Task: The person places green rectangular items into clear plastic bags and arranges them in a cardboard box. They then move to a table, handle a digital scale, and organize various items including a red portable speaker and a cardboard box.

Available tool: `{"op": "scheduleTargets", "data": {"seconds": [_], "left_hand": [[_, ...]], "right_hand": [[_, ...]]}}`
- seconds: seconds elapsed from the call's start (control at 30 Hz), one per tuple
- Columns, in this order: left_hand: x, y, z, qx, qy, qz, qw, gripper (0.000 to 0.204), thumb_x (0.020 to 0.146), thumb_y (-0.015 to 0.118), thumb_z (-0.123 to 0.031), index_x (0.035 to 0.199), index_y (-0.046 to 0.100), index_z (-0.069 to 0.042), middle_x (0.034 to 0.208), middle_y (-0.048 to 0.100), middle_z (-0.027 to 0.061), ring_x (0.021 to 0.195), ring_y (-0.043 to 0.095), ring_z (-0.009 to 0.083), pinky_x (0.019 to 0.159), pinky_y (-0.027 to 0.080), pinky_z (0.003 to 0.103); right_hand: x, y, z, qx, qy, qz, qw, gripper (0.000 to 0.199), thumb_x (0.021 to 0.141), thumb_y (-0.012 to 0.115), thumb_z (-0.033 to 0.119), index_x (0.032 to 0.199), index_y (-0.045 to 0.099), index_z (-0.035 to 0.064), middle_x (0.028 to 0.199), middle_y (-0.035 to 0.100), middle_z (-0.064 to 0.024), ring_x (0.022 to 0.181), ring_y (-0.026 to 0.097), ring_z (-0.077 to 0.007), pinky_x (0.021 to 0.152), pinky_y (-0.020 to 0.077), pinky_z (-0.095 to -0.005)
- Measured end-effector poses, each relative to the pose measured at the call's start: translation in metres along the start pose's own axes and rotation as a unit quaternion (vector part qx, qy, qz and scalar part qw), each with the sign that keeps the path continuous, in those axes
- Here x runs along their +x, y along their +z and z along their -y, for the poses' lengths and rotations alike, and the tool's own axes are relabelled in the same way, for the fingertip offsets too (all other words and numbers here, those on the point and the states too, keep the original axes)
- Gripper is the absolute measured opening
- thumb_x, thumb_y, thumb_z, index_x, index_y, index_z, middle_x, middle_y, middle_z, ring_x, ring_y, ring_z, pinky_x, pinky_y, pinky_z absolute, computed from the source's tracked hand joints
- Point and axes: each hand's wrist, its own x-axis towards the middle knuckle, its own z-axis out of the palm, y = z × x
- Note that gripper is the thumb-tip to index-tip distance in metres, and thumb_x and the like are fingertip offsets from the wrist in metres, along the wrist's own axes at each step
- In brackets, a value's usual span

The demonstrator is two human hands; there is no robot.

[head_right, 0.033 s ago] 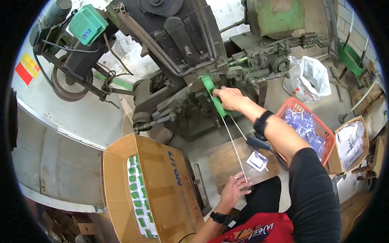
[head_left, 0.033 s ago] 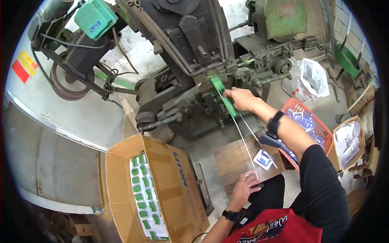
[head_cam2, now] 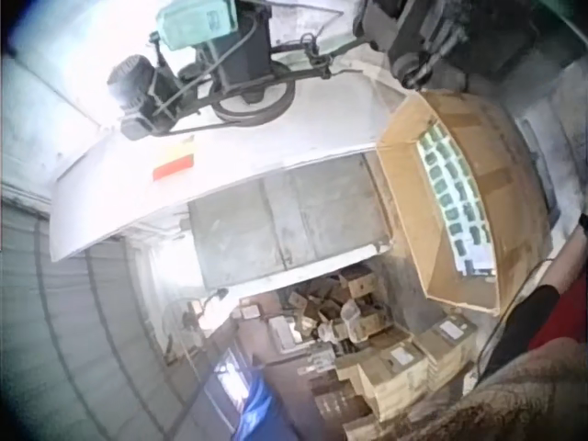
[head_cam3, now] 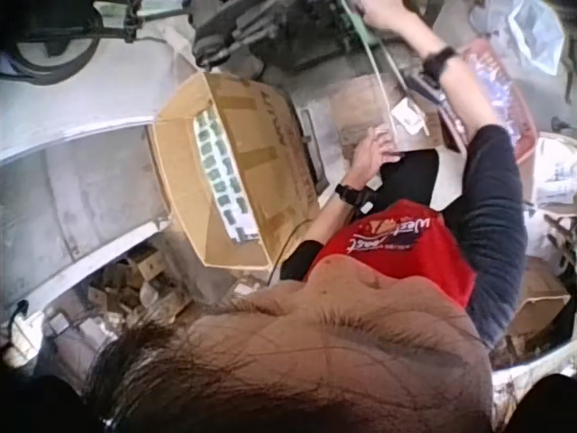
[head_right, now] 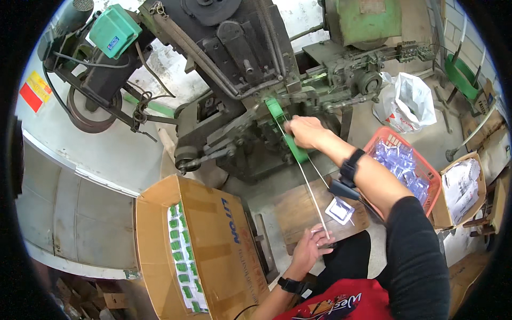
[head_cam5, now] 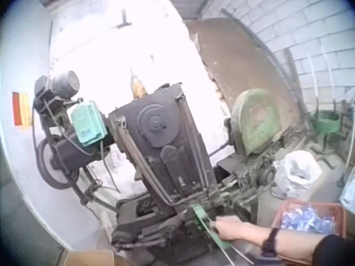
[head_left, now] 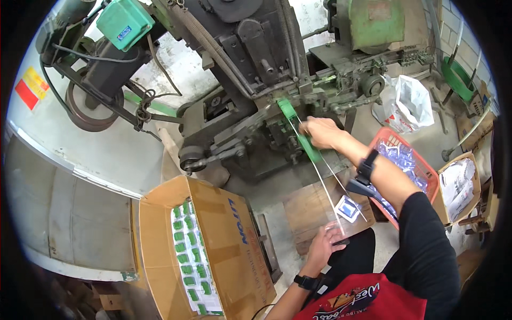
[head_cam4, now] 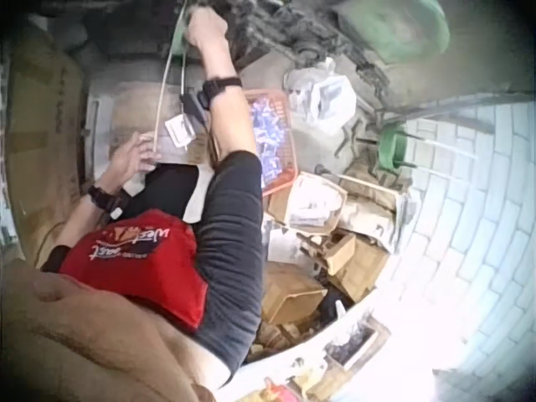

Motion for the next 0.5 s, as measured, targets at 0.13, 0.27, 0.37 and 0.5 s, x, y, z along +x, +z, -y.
{"op": "scheduleTargets", "data": {"seconds": [0.13,0.27,0.37,0.5], "left_hand": [[0.011,0.024,0.000,-0.011,0.018,0.004,1.000,0.059,0.095,0.025,-0.050,0.131,0.034,-0.004,0.117,0.052,0.0153,0.103,0.056,0.0255,0.077,0.052,0.038],[0.014,0.043,0.003,-0.034,0.042,0.011,0.998,0.059,0.095,0.024,-0.051,0.130,0.034,-0.004,0.116,0.053,0.0152,0.102,0.057,0.0249,0.076,0.052,0.038],[0.012,0.054,0.001,-0.029,0.055,0.000,0.998,0.059,0.095,0.024,-0.051,0.129,0.034,-0.004,0.114,0.054,0.0159,0.102,0.056,0.0255,0.077,0.052,0.038],[0.009,0.063,0.002,-0.039,0.067,-0.012,0.997,0.057,0.096,0.025,-0.049,0.129,0.035,-0.004,0.114,0.054,0.0163,0.102,0.056,0.0264,0.077,0.051,0.038]], "right_hand": [[-0.076,0.009,0.009,0.091,-0.014,0.060,0.994,0.022,0.070,0.054,0.006,0.088,0.067,0.0076,0.094,0.062,-0.0172,0.090,0.059,-0.0337,0.076,0.0469,-0.0405],[-0.106,0.020,-0.014,0.237,0.019,-0.055,0.970,0.022,0.075,0.055,0.003,0.094,0.065,0.0032,0.100,0.061,-0.0169,0.095,0.058,-0.0327,0.081,0.0460,-0.0377],[-0.104,0.029,-0.018,0.316,-0.017,-0.063,0.946,0.024,0.076,0.057,0.004,0.099,0.064,0.0022,0.101,0.061,-0.0169,0.095,0.058,-0.0326,0.082,0.0458,-0.0361],[-0.112,0.039,-0.005,0.263,0.004,-0.030,0.964,0.025,0.076,0.059,0.005,0.100,0.064,0.0014,0.094,0.063,-0.0176,0.090,0.060,-0.0329,0.080,0.0471,-0.0376]]}}
